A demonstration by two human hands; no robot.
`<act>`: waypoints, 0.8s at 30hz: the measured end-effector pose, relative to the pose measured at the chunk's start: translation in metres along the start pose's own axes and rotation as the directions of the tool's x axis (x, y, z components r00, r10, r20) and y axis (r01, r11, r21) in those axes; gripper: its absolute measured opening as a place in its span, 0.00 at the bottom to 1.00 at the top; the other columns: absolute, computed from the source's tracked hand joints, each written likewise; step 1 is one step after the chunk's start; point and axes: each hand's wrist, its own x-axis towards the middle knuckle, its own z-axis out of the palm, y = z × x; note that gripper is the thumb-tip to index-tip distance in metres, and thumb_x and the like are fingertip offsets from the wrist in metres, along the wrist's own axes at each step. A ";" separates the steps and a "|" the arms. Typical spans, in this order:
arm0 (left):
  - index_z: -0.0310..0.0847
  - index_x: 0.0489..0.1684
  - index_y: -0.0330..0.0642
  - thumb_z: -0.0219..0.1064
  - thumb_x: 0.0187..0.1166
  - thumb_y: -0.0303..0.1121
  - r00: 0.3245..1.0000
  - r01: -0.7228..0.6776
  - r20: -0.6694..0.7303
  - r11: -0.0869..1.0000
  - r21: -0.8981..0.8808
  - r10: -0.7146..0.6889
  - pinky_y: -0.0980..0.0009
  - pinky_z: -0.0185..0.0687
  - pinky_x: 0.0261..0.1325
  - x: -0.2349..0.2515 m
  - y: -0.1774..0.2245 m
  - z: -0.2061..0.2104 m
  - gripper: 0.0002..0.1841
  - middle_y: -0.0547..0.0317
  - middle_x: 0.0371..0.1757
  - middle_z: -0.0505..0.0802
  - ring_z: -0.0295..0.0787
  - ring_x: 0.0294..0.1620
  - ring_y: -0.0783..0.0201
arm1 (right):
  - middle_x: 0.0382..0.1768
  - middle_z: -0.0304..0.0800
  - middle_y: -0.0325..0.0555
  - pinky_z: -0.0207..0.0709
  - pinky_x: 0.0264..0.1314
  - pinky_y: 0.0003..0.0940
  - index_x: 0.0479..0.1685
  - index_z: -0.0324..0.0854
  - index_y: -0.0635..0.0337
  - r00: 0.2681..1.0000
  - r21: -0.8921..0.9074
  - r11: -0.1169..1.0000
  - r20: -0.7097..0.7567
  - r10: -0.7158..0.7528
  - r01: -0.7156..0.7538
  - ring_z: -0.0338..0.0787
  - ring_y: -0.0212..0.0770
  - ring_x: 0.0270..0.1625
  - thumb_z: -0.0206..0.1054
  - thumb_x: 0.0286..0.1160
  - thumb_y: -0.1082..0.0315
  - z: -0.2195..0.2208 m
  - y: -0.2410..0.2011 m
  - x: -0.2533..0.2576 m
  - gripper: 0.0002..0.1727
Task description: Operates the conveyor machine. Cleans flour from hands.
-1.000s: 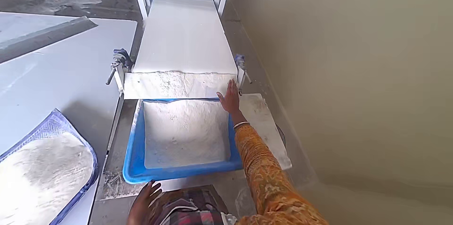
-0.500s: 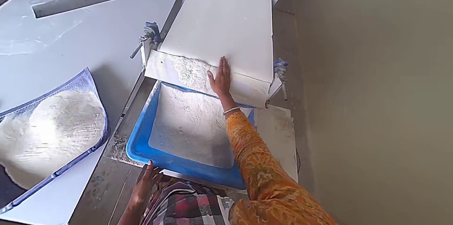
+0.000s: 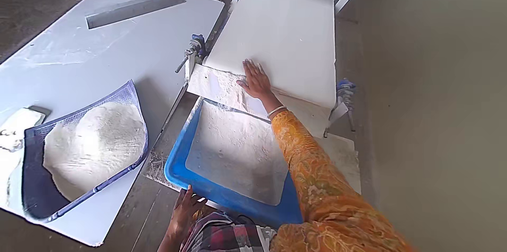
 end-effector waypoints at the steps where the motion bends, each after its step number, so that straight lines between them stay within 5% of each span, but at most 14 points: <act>1: 0.53 0.84 0.35 0.39 0.97 0.37 1.000 0.004 -0.005 1.000 -0.002 -0.004 0.57 0.92 0.50 0.000 0.001 0.000 0.22 0.40 0.57 0.86 0.93 0.48 0.53 | 0.90 0.62 0.62 0.41 0.95 0.60 0.89 0.59 0.72 0.998 0.017 0.998 -0.016 -0.060 0.061 0.59 0.59 0.93 0.48 0.84 0.34 0.008 -0.010 0.002 0.50; 7: 0.60 0.78 0.29 0.27 0.97 0.49 0.999 0.039 0.012 0.999 0.027 -0.040 0.57 0.90 0.53 0.002 0.005 -0.001 0.32 0.40 0.60 0.87 0.92 0.52 0.54 | 0.91 0.58 0.62 0.39 0.97 0.53 0.90 0.57 0.72 0.901 0.399 0.864 0.170 -0.400 0.308 0.54 0.57 0.95 0.52 0.82 0.33 0.021 -0.095 -0.059 0.51; 8: 0.61 0.78 0.29 0.26 0.96 0.50 0.999 0.045 0.019 0.998 0.031 -0.046 0.57 0.89 0.55 0.002 0.007 -0.002 0.33 0.39 0.61 0.87 0.92 0.53 0.53 | 0.89 0.63 0.63 0.44 0.95 0.57 0.87 0.61 0.74 0.937 0.405 0.873 0.095 -0.337 0.273 0.58 0.59 0.94 0.52 0.80 0.32 0.017 -0.098 -0.077 0.52; 10: 0.61 0.77 0.28 0.25 0.96 0.50 0.998 0.056 0.024 0.998 0.034 -0.056 0.57 0.89 0.55 0.003 0.007 -0.004 0.34 0.39 0.61 0.87 0.92 0.53 0.53 | 0.84 0.68 0.71 0.53 0.90 0.65 0.82 0.65 0.80 0.992 0.315 0.949 -0.127 0.022 0.019 0.65 0.67 0.89 0.59 0.77 0.38 0.008 -0.082 -0.116 0.51; 13: 0.60 0.78 0.29 0.26 0.96 0.48 0.998 0.058 0.027 0.996 0.064 -0.060 0.58 0.90 0.53 0.004 0.005 -0.007 0.32 0.40 0.59 0.88 0.93 0.50 0.55 | 0.89 0.51 0.79 0.41 0.93 0.66 0.87 0.51 0.84 0.756 0.110 0.799 -0.267 0.597 -0.592 0.51 0.75 0.92 0.59 0.78 0.42 -0.015 -0.024 -0.166 0.53; 15: 0.59 0.78 0.28 0.25 0.96 0.48 0.998 0.048 0.046 0.995 0.091 -0.052 0.60 0.90 0.53 0.003 0.007 -0.008 0.32 0.41 0.60 0.87 0.93 0.50 0.56 | 0.91 0.43 0.80 0.36 0.95 0.61 0.89 0.45 0.84 0.581 0.056 0.612 -0.256 0.773 -0.789 0.44 0.74 0.94 0.58 0.79 0.40 -0.024 0.008 -0.189 0.56; 17: 0.58 0.78 0.28 0.25 0.96 0.49 0.997 0.045 0.053 0.994 0.101 -0.050 0.60 0.90 0.54 0.002 0.010 -0.006 0.32 0.41 0.59 0.87 0.93 0.50 0.57 | 0.91 0.41 0.79 0.34 0.96 0.59 0.89 0.43 0.83 0.512 0.081 0.541 -0.231 0.827 -0.837 0.42 0.72 0.95 0.59 0.80 0.40 -0.024 0.022 -0.193 0.56; 20: 0.62 0.75 0.31 0.26 0.96 0.49 0.998 0.043 0.040 0.994 0.102 -0.047 0.61 0.91 0.51 0.001 0.010 -0.006 0.31 0.46 0.54 0.90 0.94 0.46 0.59 | 0.92 0.41 0.75 0.34 0.96 0.59 0.91 0.44 0.80 0.608 0.092 0.631 -0.192 0.771 -0.771 0.41 0.67 0.96 0.60 0.80 0.38 -0.009 0.004 -0.160 0.56; 22: 0.64 0.73 0.31 0.27 0.96 0.49 0.998 0.043 0.038 0.994 0.096 -0.047 0.61 0.92 0.49 0.003 0.009 -0.008 0.31 0.48 0.53 0.91 0.94 0.45 0.59 | 0.92 0.44 0.73 0.34 0.97 0.57 0.90 0.45 0.80 0.767 0.113 0.781 -0.151 0.624 -0.614 0.44 0.64 0.96 0.61 0.79 0.38 0.004 -0.027 -0.132 0.57; 24: 0.63 0.73 0.31 0.27 0.96 0.49 0.998 0.047 0.031 0.994 0.097 -0.050 0.61 0.92 0.49 0.002 0.009 -0.006 0.30 0.48 0.52 0.90 0.94 0.44 0.60 | 0.90 0.56 0.70 0.45 0.95 0.57 0.88 0.54 0.80 0.889 0.165 0.902 -0.168 0.425 -0.399 0.55 0.64 0.94 0.65 0.73 0.36 0.008 -0.055 -0.113 0.58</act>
